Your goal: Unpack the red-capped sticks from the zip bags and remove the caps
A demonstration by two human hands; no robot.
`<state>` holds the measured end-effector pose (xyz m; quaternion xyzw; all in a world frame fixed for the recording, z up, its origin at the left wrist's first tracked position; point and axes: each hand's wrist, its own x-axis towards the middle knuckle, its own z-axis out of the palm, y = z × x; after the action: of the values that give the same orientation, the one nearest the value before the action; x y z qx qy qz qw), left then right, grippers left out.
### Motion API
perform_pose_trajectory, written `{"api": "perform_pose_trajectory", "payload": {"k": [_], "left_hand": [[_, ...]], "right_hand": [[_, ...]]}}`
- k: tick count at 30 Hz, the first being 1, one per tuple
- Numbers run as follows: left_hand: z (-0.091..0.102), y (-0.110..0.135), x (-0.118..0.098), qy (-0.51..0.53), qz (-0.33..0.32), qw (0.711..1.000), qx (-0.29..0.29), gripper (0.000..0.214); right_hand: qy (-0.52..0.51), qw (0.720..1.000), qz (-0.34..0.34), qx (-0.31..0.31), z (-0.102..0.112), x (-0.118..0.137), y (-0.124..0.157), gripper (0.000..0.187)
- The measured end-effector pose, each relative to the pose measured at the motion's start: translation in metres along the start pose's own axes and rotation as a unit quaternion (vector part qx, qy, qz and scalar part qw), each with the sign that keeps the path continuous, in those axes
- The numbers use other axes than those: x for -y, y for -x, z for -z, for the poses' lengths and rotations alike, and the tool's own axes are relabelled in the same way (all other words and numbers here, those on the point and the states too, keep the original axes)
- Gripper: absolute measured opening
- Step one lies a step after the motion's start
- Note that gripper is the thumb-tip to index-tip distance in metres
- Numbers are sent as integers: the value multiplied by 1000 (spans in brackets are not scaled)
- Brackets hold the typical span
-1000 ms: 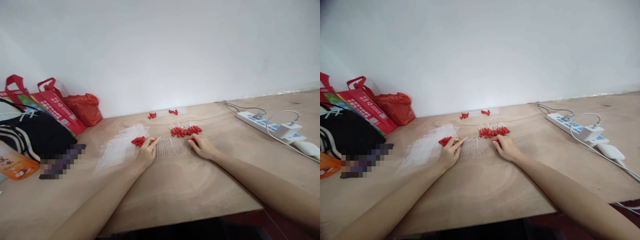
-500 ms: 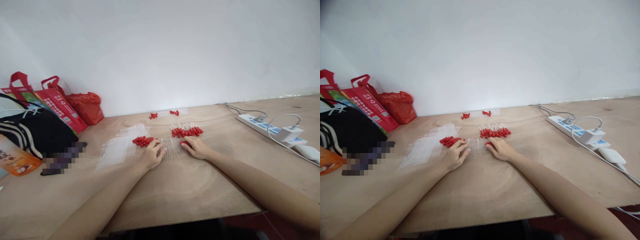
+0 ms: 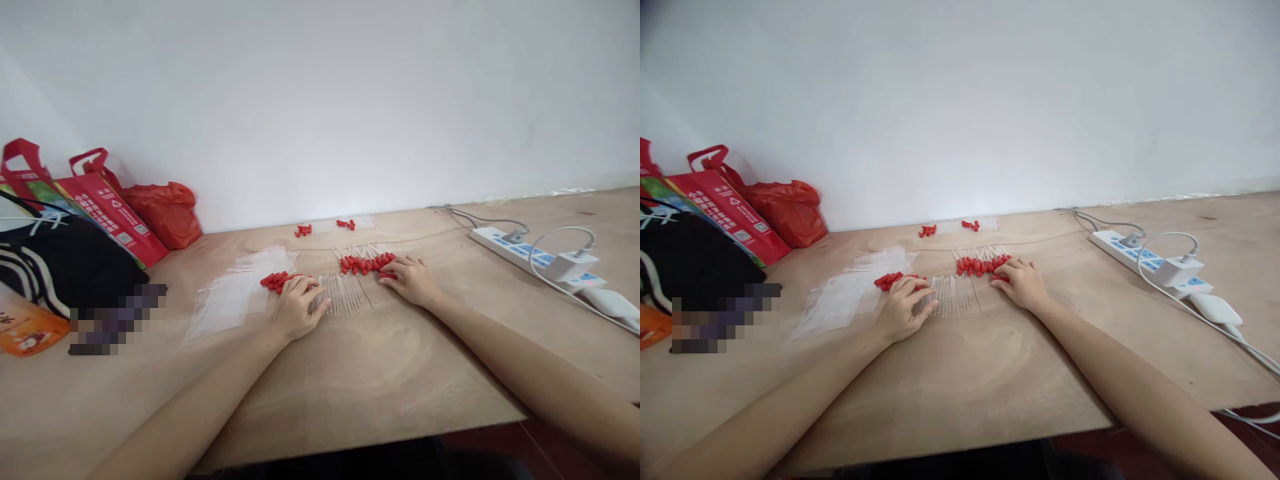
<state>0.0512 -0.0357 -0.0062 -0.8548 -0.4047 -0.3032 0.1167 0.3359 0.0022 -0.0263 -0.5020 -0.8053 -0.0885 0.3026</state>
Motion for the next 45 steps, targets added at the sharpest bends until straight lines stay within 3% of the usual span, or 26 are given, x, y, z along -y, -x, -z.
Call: {"api": "perform_pose_trajectory", "payload": {"k": [6, 11, 17, 22, 26, 28, 31, 34, 37, 45], "left_hand": [[-15, -43, -4, -26, 88, 995, -26, 16], [-47, -84, -24, -36, 107, 993, 28, 21], [-70, -100, -36, -39, 142, 989, 28, 21], [-48, -82, -31, -16, 147, 987, -66, 14], [-15, -41, -21, -10, 37, 995, -88, 10], [-2, -20, -16, -27, -15, 995, -97, 9], [10, 2, -9, -53, -93, 988, -112, 6], [14, 9, -6, -63, -141, 980, -125, 7], [14, 7, -8, -68, -151, 978, -123, 8], [4, -1, -14, -48, -87, 993, -58, 19]], "right_hand": [[-13, 998, -21, -51, 2, 1, -2, 27], [-18, 996, -54, -71, 4, -5, 0, 28], [-34, 995, -68, -67, 0, -5, 1, 27], [-71, 991, -56, -102, -2, -4, 1, 24], [-48, 988, 6, -145, 1, 8, 2, 43], [-27, 989, 70, -128, 2, 21, 2, 48], [-18, 983, 159, -88, 1, 42, 1, 41], [-26, 975, 207, -74, -2, 56, 2, 29], [-36, 974, 215, -68, -5, 61, 3, 24], [-38, 976, 210, -50, -5, 72, 2, 25]]}}
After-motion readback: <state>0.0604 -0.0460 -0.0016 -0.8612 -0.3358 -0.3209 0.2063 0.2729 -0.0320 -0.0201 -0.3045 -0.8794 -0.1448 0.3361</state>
